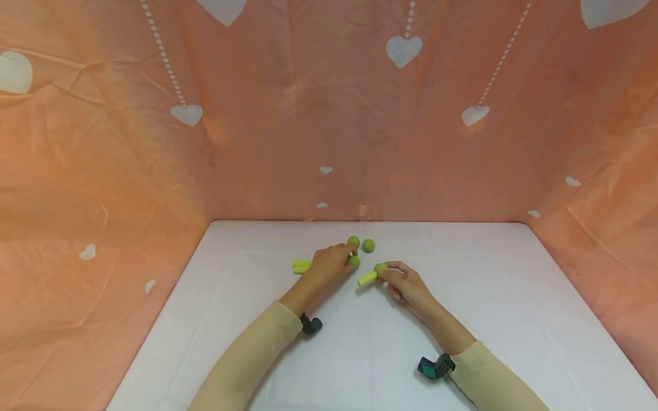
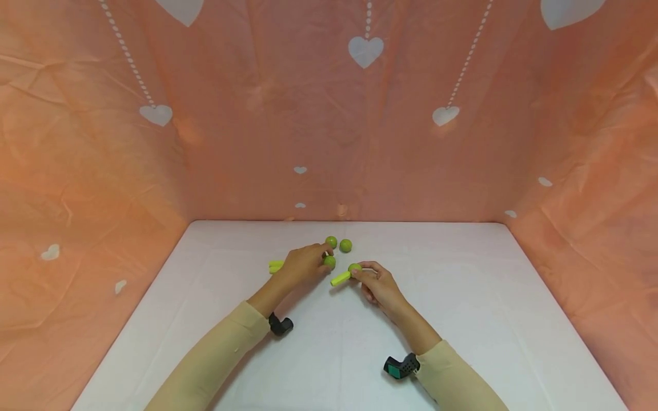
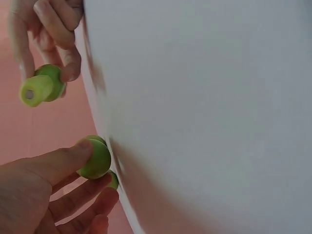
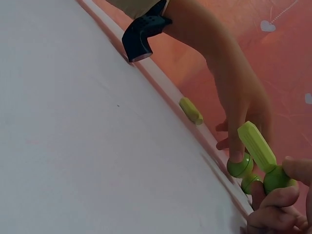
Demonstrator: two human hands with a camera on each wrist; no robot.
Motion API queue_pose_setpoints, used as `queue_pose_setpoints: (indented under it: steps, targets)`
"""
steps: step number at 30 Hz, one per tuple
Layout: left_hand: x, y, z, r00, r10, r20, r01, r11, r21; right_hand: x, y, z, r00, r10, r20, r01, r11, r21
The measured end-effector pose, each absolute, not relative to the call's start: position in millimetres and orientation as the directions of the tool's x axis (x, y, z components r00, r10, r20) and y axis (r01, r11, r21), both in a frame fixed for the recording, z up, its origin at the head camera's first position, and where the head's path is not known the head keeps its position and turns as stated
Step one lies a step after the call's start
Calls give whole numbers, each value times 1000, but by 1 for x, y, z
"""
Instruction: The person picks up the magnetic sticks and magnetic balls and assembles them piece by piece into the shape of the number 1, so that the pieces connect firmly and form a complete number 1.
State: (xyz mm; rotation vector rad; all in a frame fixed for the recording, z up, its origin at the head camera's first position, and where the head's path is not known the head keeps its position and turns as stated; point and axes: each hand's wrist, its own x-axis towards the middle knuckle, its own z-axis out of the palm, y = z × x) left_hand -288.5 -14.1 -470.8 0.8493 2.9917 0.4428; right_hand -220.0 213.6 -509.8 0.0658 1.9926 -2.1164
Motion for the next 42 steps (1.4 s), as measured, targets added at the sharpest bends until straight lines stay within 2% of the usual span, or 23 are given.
queue_pose_setpoints:
  steps: [20, 33, 42]
  targets:
    - [-259, -46, -466, -856, 508, 98, 487, 727, 484, -220, 213, -506, -971, -99, -218, 216, 31, -976]
    - [-244, -61, -472, -855, 509, 95, 480, 710, 515, -221, 214, -509, -971, -95, -221, 219, 39, -975]
    - [-237, -64, -470, -850, 524, 46, 455, 688, 565, -221, 215, -510, -971, -106, -212, 207, 54, -977]
